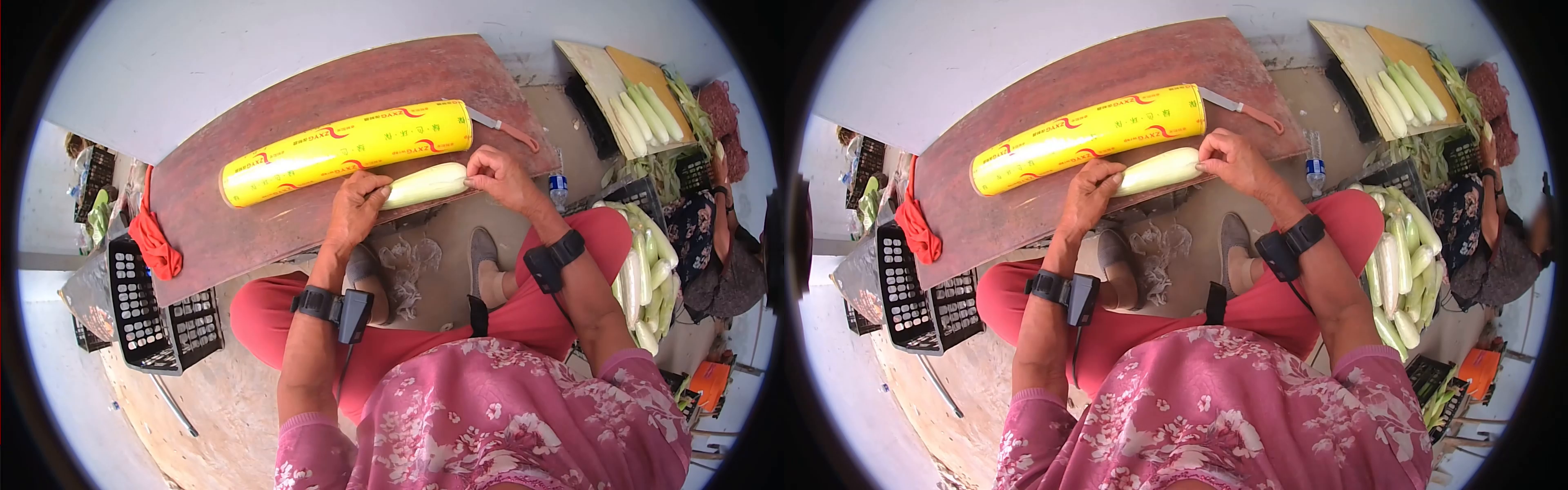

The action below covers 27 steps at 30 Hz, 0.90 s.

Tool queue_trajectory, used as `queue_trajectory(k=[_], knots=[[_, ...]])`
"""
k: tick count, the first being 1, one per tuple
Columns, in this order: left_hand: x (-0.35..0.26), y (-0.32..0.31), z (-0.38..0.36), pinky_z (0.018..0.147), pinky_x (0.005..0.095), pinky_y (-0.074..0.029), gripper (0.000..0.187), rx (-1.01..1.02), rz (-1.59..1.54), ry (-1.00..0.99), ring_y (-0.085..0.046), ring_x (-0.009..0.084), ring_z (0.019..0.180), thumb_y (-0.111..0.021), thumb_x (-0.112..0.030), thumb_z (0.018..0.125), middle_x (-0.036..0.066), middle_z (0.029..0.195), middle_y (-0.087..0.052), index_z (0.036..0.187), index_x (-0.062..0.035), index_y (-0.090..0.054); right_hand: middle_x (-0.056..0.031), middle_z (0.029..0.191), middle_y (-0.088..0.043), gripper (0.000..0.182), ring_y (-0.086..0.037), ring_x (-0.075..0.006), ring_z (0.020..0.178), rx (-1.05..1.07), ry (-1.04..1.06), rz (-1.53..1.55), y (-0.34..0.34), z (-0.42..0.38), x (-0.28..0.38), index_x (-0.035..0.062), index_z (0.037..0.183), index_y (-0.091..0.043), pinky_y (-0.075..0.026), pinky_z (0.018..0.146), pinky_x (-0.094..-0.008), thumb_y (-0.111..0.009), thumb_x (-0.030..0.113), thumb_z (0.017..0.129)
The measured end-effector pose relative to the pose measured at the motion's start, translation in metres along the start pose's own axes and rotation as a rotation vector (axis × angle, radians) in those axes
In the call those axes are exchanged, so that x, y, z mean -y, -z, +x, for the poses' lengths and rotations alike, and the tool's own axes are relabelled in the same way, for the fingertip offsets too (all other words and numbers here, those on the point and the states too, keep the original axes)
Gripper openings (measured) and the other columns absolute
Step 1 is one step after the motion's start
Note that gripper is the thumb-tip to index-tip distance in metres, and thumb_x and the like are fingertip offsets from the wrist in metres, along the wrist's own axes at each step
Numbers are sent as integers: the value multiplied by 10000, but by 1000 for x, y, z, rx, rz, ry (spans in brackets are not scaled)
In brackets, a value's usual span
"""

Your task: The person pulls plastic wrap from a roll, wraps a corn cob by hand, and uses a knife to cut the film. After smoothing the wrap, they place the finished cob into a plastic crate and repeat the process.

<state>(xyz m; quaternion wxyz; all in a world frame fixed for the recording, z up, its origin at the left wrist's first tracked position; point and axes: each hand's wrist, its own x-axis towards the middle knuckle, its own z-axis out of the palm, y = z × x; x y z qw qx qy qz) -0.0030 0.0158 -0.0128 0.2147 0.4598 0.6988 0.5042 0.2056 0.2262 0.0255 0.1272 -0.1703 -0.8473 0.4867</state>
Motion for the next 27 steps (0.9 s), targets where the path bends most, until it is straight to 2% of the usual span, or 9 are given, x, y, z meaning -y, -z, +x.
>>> queue_trajectory(k=[1, 4, 10, 13, 16, 19, 22, 27], knots=[[0, 0, 0, 827, 332, -461, 159, -2, -1, -6, -589, 254, 911, -652, -113, 861, 98, 893, -623, 995, -47, -707, -25, 856, -520, 123, -546, -106, 768, -11, 19, -9, 0, 0, -2, 20, 808, -551, -477, 681, -253, -673, 33, 819], [0, 0, 0, 828, 333, -461, 158, 2, -3, -8, -589, 254, 915, -652, -111, 862, 98, 897, -623, 996, -47, -706, -22, 889, -549, 96, -549, -87, 790, -15, -1, 120, -4, 2, -14, 25, 837, -549, -477, 688, -244, -641, 44, 854], [2, 0, -1, 836, 334, -461, 161, 10, -21, -10, -587, 254, 915, -656, -94, 863, 96, 903, -622, 1008, -42, -703, -52, 978, -592, 102, -541, -78, 845, -182, -11, 409, -17, 4, -16, 23, 854, -509, -477, 723, -247, -593, 59, 901], [0, 1, -2, 838, 332, -461, 165, 17, 4, -19, -585, 253, 913, -654, -91, 866, 95, 900, -620, 1015, -37, -701, -67, 1028, -587, 93, -536, -78, 902, -232, -18, 393, -25, 6, -24, 43, 877, -469, -463, 798, -227, -543, 49, 934], [-1, 1, -1, 839, 329, -461, 166, 22, 8, -29, -583, 252, 912, -653, -91, 868, 92, 896, -618, 1018, -35, -700, -53, 826, -612, 116, -551, -77, 748, -401, -31, 265, -36, 10, -29, 14, 822, -504, -481, 659, -253, -592, 58, 885], [-4, 1, 0, 840, 329, -462, 164, 17, 12, -28, -582, 252, 909, -649, -94, 873, 91, 894, -617, 1017, -36, -700, -25, 713, -587, 135, -534, -78, 660, -467, -52, 175, -40, 10, -26, 15, 792, -515, -469, 605, -262, -616, 74, 858], [-4, 1, -1, 840, 330, -462, 161, 12, 31, -25, -585, 253, 916, -642, -94, 876, 93, 898, -622, 1015, -39, -701, -14, 662, -565, 147, -521, -76, 625, -481, -98, 106, -39, 13, -27, 21, 766, -524, -452, 562, -271, -634, 87, 837], [-5, -4, 3, 844, 346, -462, 159, -32, 48, -12, -595, 274, 937, -620, -121, 889, 113, 920, -638, 1003, -43, -700, -29, 663, -573, 150, -526, -95, 611, -494, -124, 120, -43, 18, -35, 26, 769, -530, -449, 561, -285, -639, 104, 835]])
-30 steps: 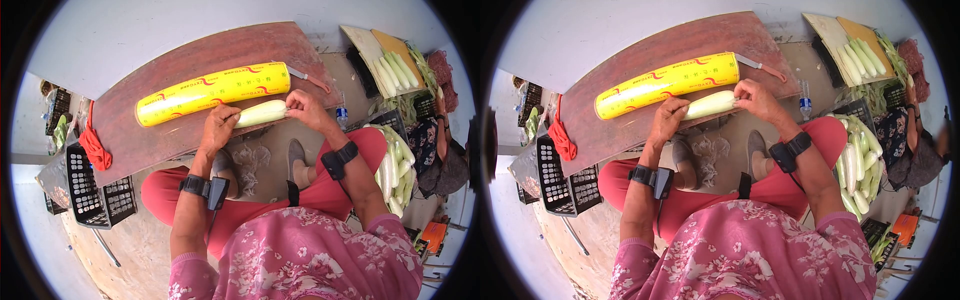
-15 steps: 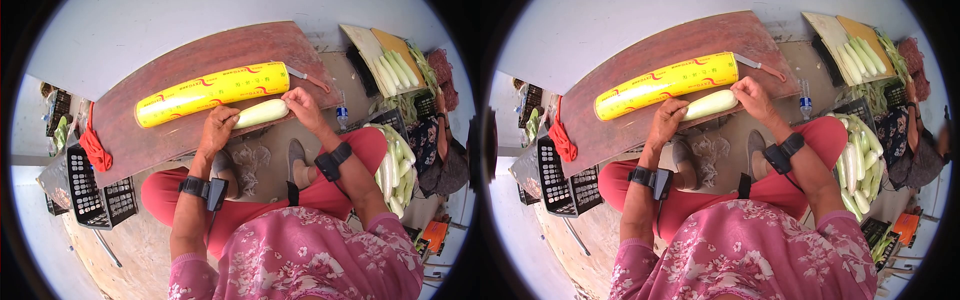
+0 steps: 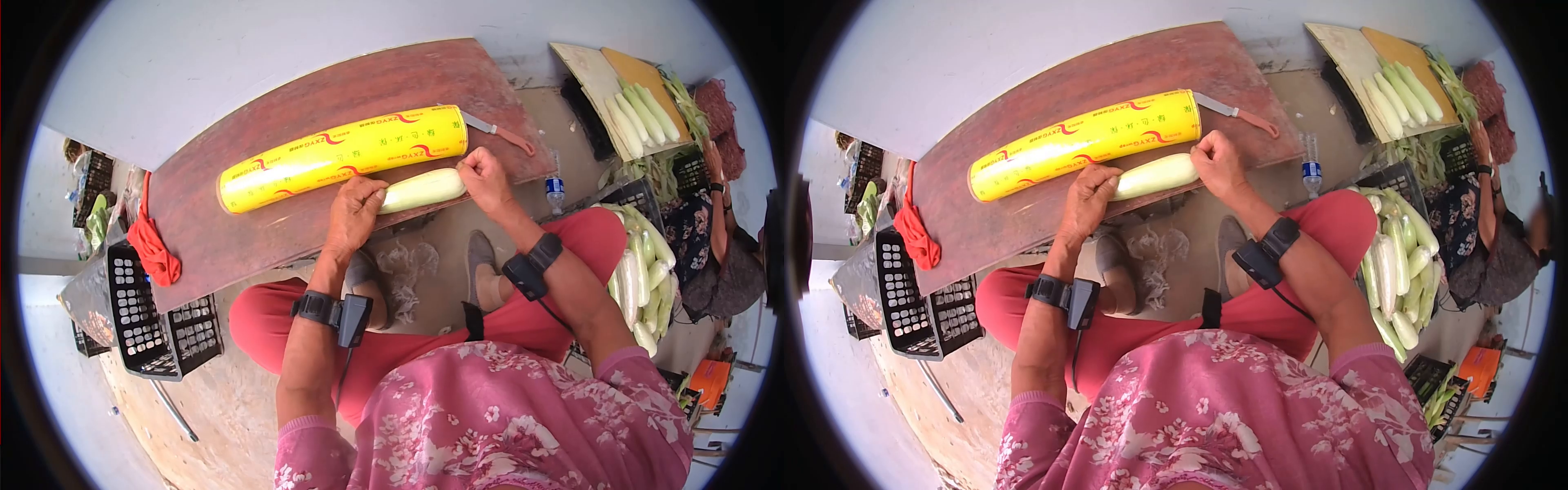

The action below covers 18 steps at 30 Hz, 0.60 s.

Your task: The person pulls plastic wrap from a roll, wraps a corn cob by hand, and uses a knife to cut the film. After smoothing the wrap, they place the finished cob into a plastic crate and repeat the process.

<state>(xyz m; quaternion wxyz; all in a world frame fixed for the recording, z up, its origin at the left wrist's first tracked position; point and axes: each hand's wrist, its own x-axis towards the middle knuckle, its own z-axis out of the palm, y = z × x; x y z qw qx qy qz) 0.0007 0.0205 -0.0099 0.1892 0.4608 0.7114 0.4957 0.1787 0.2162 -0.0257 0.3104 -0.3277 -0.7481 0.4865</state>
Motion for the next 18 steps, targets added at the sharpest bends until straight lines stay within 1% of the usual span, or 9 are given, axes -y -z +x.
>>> queue_trajectory(k=[4, 10, 13, 16, 18], knots=[[-6, 2, 1, 849, 362, -463, 178, -5, 58, 31, -603, 296, 946, -593, -154, 902, 125, 934, -643, 988, -40, -699, -40, 680, -584, 152, -534, -111, 612, -8, -37, -52, 0, 5, 1, 25, 773, -534, -456, 575, -297, -639, 115, 838], [-8, 1, 4, 831, 353, -470, 189, 2, 60, 82, -617, 294, 940, -582, -157, 899, 133, 948, -647, 984, -31, -694, -52, 687, -587, 158, -556, -122, 642, 41, -87, 63, -1, 8, 9, 19, 798, -546, -462, 598, -301, -680, 98, 827], [-9, 2, 5, 819, 346, -472, 191, 6, 48, 94, -622, 292, 926, -584, -158, 897, 137, 948, -647, 984, -24, -690, 15, 739, -561, 156, -504, -46, 661, -19, 297, -242, 1, 8, 11, 36, 872, -542, -425, 580, -226, -656, 139, 899], [-9, 3, 6, 815, 345, -472, 194, 13, 53, 87, -624, 292, 919, -585, -160, 898, 137, 945, -648, 986, -20, -687, 14, 754, -573, 160, -520, -53, 665, -13, 302, -276, 3, 3, 25, 26, 891, -548, -448, 604, -225, -667, 133, 900], [-9, 4, 7, 814, 345, -472, 195, 14, 58, 86, -626, 293, 918, -585, -161, 899, 137, 945, -649, 985, -18, -685, 12, 765, -575, 140, -525, -52, 669, 97, 165, -91, 3, 10, 16, 26, 891, -549, -453, 600, -228, -659, 112, 903]])
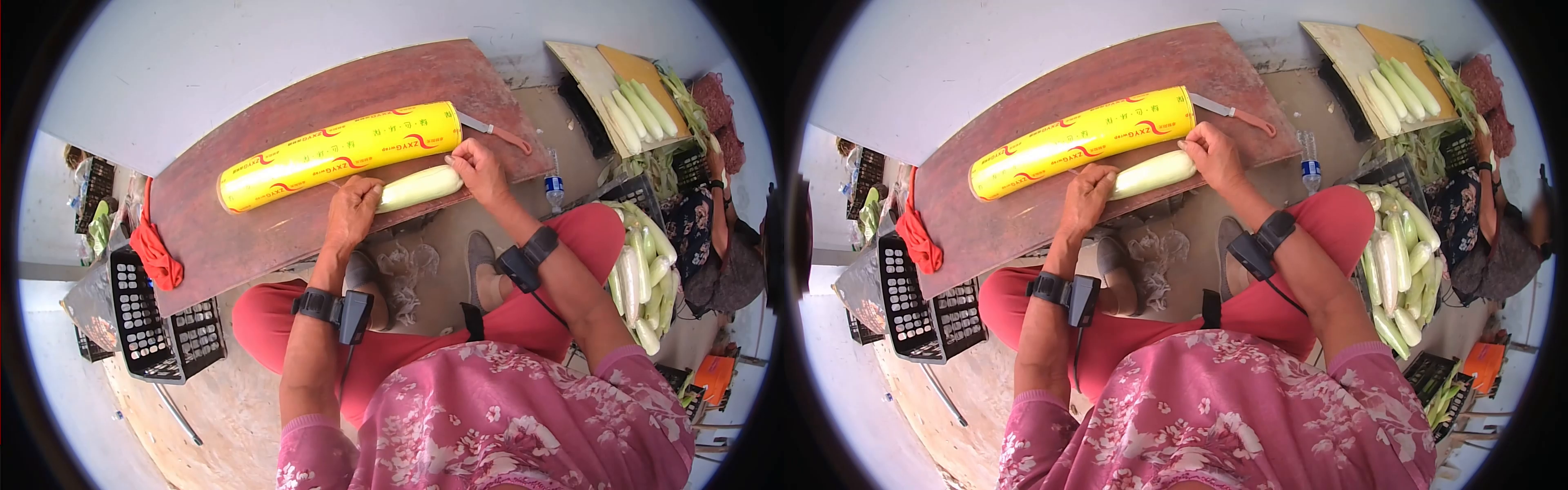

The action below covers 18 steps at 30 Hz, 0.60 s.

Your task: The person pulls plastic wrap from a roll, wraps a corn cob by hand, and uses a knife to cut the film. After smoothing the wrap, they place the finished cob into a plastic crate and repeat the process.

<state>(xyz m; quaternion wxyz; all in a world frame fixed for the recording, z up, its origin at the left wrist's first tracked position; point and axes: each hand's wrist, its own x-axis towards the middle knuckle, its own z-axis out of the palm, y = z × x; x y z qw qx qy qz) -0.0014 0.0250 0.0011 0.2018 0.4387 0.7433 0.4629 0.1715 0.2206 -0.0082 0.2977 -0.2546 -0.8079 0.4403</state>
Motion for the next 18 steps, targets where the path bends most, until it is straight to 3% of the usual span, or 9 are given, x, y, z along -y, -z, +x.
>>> queue_trajectory(k=[4, 7, 10, 18], knots=[[3, -1, 2, 815, 345, -475, 194, -2, 1, 7, -630, 293, 921, -582, -158, 900, 139, 954, -654, 983, -16, -685, 12, 787, -574, 100, -530, -45, 678, 168, -95, 146, 9, 8, -12, 25, 899, -552, -456, 608, -218, -640, 70, 911], [3, -1, 2, 815, 341, -477, 193, 8, -17, 14, -634, 289, 923, -581, -156, 901, 141, 964, -657, 983, -15, -685, 14, 771, -571, 87, -535, -51, 701, 149, -125, 176, 8, 5, -10, 26, 891, -551, -456, 631, -225, -635, 48, 903], [3, 0, 2, 815, 335, -479, 194, 17, -17, 11, -636, 281, 923, -582, -156, 903, 144, 969, -659, 988, -15, -686, -14, 789, -577, 63, -560, -94, 740, 75, 120, -23, 6, 0, -7, 22, 889, -557, -462, 665, -247, -616, 0, 882], [3, 2, 3, 821, 327, -477, 200, 41, -26, 31, -636, 271, 923, -578, -158, 909, 146, 974, -658, 998, -13, -684, -108, 943, -592, 171, -602, -260, 839, 21, 405, -202, 12, -11, 6, 25, 926, -592, -481, 728, -324, -545, -83, 801]])
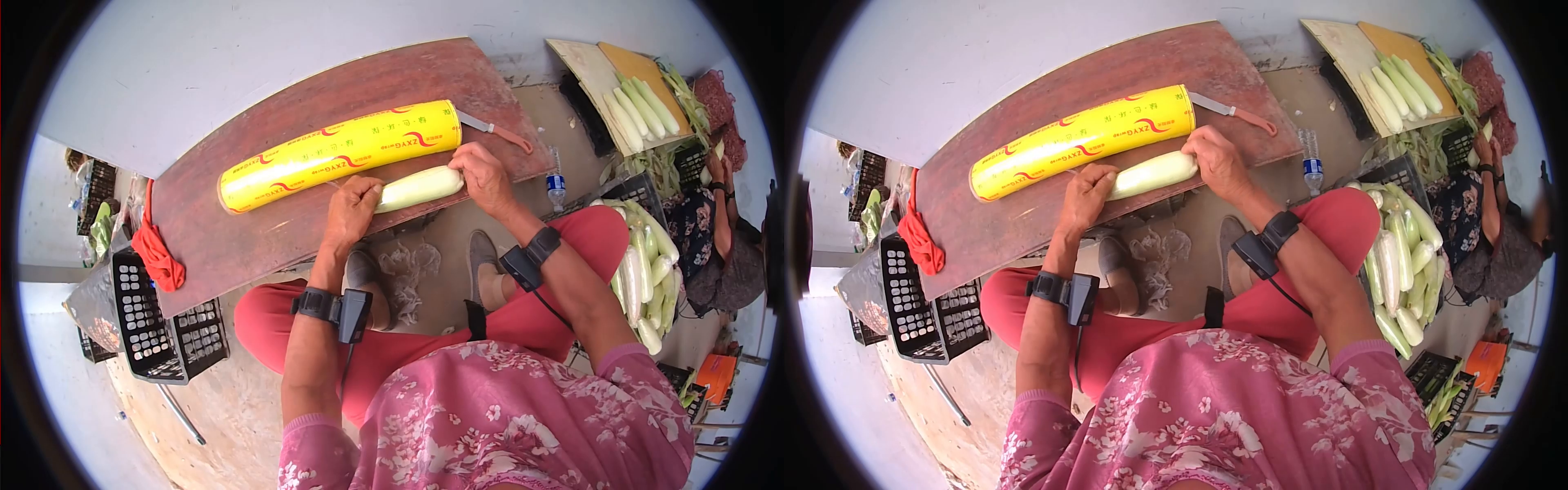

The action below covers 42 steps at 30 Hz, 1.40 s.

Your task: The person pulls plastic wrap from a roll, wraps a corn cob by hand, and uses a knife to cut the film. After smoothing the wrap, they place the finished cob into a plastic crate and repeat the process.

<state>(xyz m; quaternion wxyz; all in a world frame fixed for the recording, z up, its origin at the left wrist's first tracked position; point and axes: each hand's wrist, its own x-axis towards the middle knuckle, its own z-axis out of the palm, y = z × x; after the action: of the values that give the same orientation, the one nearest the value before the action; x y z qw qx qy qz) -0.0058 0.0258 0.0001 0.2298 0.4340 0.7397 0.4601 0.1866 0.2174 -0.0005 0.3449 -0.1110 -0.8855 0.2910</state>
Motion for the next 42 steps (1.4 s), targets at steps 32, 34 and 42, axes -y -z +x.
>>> queue_trajectory(k=[32, 34, 42], knots=[[-7, 7, -10, 734, 541, -468, 319, -176, 466, 94, -616, 454, 850, -468, -338, 980, 246, 869, -654, 925, -49, -591, -120, 821, -625, 347, -637, -275, 766, 596, 180, -779, 9, 39, 31, 42, 925, -562, -432, 648, -411, -762, 219, 703], [-6, 9, -10, 741, 537, -475, 306, -179, 506, 156, -619, 453, 850, -475, -335, 975, 250, 870, -657, 939, -59, -600, -118, 811, -623, 287, -634, -270, 742, 590, 212, -779, 8, 39, 29, 49, 898, -563, -429, 631, -410, -729, 170, 699], [3, 26, -12, 750, 514, -498, 242, -244, 651, 406, -647, 427, 861, -519, -291, 938, 220, 899, -683, 988, -70, -604, -130, 784, -605, 227, -611, -283, 727, 558, 291, -719, 8, 41, 21, 41, 868, -547, -411, 636, -413, -663, 79, 678]])
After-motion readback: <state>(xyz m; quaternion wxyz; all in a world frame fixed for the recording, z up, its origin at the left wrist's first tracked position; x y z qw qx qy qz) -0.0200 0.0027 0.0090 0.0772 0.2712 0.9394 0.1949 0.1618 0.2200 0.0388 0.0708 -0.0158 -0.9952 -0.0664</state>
